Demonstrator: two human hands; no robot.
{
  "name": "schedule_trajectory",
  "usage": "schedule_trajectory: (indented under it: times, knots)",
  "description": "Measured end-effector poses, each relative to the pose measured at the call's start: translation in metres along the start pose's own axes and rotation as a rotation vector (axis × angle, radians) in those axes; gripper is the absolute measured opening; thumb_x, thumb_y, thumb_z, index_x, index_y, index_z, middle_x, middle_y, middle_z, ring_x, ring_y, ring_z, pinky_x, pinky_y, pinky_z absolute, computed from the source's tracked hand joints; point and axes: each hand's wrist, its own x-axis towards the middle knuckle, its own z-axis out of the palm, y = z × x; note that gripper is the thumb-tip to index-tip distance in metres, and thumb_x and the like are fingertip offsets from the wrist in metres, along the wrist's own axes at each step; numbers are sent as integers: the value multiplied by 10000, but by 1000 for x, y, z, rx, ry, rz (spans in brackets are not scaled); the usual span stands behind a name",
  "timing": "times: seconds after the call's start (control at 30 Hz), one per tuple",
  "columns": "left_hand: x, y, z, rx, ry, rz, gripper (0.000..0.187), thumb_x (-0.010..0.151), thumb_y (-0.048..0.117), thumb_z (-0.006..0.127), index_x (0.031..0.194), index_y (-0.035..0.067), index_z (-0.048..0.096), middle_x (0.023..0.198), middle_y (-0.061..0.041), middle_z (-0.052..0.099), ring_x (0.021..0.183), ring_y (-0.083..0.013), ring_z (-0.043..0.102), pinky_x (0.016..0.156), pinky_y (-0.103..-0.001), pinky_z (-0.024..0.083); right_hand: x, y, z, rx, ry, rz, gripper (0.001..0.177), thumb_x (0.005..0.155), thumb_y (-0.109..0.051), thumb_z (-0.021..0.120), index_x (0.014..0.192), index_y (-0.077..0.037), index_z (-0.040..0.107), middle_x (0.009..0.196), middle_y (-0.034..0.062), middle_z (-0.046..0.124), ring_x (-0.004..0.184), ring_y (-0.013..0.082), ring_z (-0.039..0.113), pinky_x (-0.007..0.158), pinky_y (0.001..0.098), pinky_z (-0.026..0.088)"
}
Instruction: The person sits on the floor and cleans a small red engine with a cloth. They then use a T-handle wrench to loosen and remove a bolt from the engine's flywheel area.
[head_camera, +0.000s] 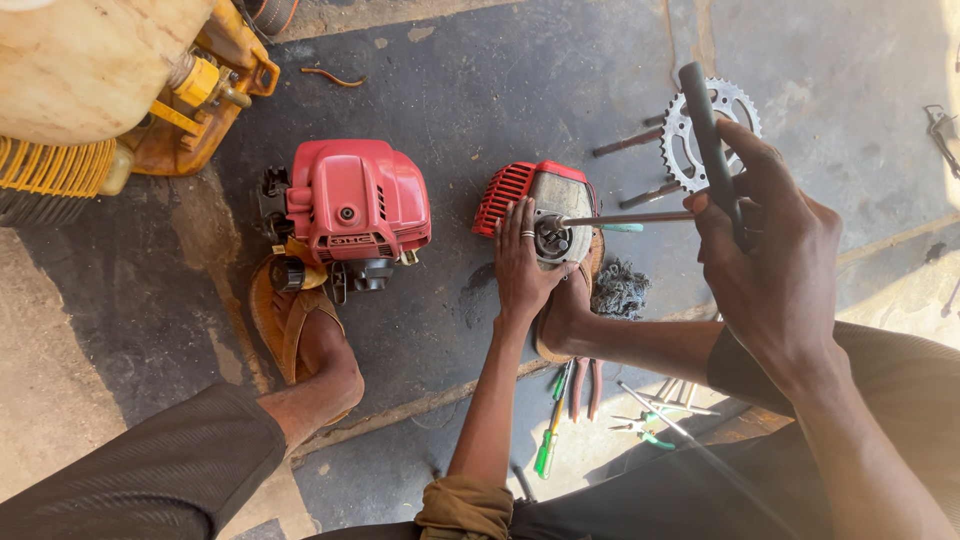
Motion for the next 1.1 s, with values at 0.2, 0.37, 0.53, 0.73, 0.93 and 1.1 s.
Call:
schedule_trajectory:
  times: [0.2,0.37,0.53,0.73,0.93,1.1]
  knots:
    - [0,1,1,16,-35,-38,1279,594,386,962,1594,44,242,1644,-144,334,1550,-298,267,1309,-486,133,-1,0,0,45,-8,54,518,1002,16,629,1510,-37,541,943,120,745,673,142,695,557,302,533]
    - [0,2,-2,11,-25,-27,1271,600,379,961,1592,37,244,1639,-152,342,1549,-305,278,1309,-493,137,-2,2,2,22,-8,33,515,992,29,629,1497,-26,540,915,133,744,655,149,695,549,317,531]
    - [0,4,-1,9,-33,-56,1253,598,366,965,1581,25,268,1626,-189,340,1539,-366,270,1295,-507,147,-5,10,9,-87,22,-36,486,1014,54,582,1480,-3,454,933,201,703,713,285,700,580,431,523]
    - [4,6,-1,21,12,9,1216,581,354,978,1543,12,318,1581,-220,389,1506,-400,307,1259,-550,185,-12,-1,28,-264,-68,-22,701,854,39,602,1502,-30,342,1090,271,639,783,475,655,591,560,520]
    - [5,6,0,63,-9,28,1178,568,339,948,1522,14,338,1554,-203,419,1491,-394,320,1248,-550,200,-12,-21,39,-485,-142,-63,831,800,45,631,1540,60,252,979,206,571,737,319,690,511,431,566]
    - [10,2,7,128,-36,-18,1173,563,351,939,1510,29,325,1552,-181,394,1479,-377,304,1240,-543,189,-13,-24,33,-546,-260,53,753,898,44,549,1563,74,196,995,182,537,706,267,682,493,370,578]
